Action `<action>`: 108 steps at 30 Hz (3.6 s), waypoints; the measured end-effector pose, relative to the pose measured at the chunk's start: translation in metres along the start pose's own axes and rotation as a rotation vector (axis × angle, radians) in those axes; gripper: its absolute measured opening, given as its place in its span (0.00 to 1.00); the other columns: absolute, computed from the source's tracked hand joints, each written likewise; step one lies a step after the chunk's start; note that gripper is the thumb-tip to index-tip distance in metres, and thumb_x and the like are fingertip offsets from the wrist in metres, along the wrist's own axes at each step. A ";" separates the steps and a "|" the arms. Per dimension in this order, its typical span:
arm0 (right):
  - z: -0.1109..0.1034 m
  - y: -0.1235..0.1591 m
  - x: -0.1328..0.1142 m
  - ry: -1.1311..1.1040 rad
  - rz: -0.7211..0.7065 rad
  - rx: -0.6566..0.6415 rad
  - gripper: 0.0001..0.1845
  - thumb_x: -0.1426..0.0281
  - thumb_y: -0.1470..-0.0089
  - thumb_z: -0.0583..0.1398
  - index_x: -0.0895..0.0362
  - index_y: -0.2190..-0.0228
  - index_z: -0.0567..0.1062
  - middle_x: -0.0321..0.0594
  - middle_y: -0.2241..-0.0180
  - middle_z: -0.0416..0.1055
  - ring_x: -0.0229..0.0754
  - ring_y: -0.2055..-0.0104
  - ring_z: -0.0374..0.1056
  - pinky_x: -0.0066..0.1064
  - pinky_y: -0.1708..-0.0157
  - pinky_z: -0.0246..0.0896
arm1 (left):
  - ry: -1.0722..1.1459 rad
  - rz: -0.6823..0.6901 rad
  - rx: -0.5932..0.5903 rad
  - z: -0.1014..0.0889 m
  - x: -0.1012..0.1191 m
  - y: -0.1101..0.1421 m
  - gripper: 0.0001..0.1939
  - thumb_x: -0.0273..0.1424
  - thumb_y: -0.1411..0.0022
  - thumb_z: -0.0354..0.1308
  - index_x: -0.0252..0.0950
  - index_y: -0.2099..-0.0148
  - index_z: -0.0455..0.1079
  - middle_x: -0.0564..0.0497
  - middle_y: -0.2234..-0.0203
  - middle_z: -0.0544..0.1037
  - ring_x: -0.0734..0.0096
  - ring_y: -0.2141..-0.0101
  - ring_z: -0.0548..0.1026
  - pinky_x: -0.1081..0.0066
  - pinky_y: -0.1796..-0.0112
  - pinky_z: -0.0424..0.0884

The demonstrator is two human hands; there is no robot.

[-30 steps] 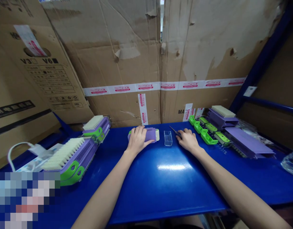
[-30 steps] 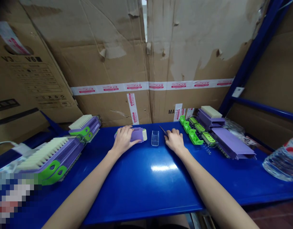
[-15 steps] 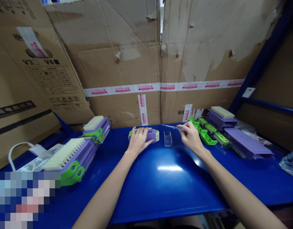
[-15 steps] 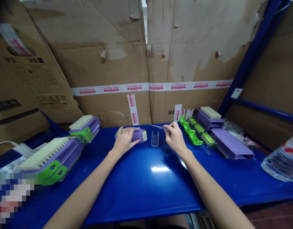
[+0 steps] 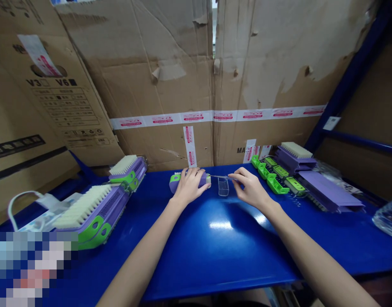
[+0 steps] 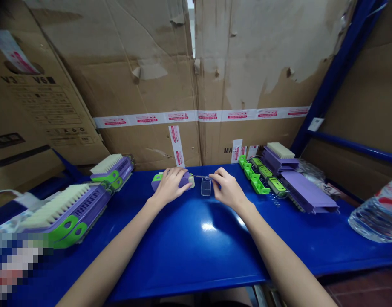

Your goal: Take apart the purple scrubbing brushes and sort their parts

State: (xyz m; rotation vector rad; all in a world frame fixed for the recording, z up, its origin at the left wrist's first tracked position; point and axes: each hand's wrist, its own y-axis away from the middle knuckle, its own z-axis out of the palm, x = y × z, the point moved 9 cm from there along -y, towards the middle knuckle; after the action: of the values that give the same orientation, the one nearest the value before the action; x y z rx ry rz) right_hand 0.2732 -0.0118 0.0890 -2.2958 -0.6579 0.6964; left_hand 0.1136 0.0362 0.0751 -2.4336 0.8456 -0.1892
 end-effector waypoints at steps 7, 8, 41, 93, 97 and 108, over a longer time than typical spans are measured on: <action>0.004 0.000 0.002 -0.061 0.018 0.001 0.15 0.72 0.44 0.51 0.56 0.61 0.76 0.44 0.66 0.68 0.42 0.65 0.66 0.34 0.65 0.66 | 0.070 -0.064 -0.101 0.013 -0.008 -0.013 0.16 0.38 0.37 0.51 0.40 0.50 0.68 0.46 0.56 0.74 0.58 0.54 0.69 0.59 0.55 0.65; 0.003 0.000 0.003 -0.067 0.023 0.004 0.15 0.72 0.44 0.51 0.56 0.61 0.76 0.44 0.66 0.69 0.41 0.65 0.66 0.34 0.65 0.66 | 0.071 -0.070 -0.103 0.013 -0.008 -0.015 0.16 0.38 0.38 0.52 0.40 0.51 0.69 0.46 0.57 0.73 0.58 0.54 0.69 0.59 0.56 0.66; 0.034 0.006 0.014 0.002 0.088 -0.146 0.09 0.74 0.47 0.57 0.56 0.67 0.77 0.40 0.71 0.73 0.42 0.65 0.64 0.33 0.65 0.57 | -0.080 -0.086 -0.029 0.012 -0.008 -0.014 0.14 0.41 0.38 0.53 0.39 0.59 0.74 0.47 0.63 0.75 0.58 0.58 0.68 0.59 0.60 0.58; 0.055 -0.004 0.021 0.458 0.528 -0.276 0.25 0.52 0.44 0.52 0.58 0.60 0.76 0.52 0.58 0.72 0.53 0.54 0.66 0.40 0.58 0.57 | -0.084 -0.077 0.038 -0.002 -0.024 0.006 0.23 0.46 0.34 0.42 0.35 0.54 0.70 0.43 0.60 0.76 0.57 0.57 0.69 0.58 0.54 0.58; 0.059 0.002 0.013 0.459 0.439 -0.305 0.29 0.50 0.47 0.55 0.56 0.51 0.71 0.53 0.51 0.66 0.55 0.49 0.61 0.42 0.57 0.57 | -0.106 -0.067 0.032 -0.001 -0.024 0.007 0.24 0.46 0.34 0.41 0.35 0.54 0.70 0.43 0.60 0.76 0.57 0.58 0.69 0.59 0.55 0.58; 0.051 0.012 0.038 0.445 0.470 -0.335 0.20 0.69 0.47 0.53 0.54 0.54 0.73 0.49 0.49 0.66 0.51 0.49 0.62 0.39 0.56 0.57 | -0.101 -0.175 0.156 -0.005 -0.048 0.014 0.29 0.54 0.42 0.49 0.36 0.54 0.72 0.39 0.60 0.75 0.52 0.57 0.69 0.56 0.55 0.58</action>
State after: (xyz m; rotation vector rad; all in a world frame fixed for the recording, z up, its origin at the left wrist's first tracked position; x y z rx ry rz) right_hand 0.2724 0.0252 0.0362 -2.8274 -0.0192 0.2591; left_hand 0.0670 0.0538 0.0738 -2.3479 0.5524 -0.1883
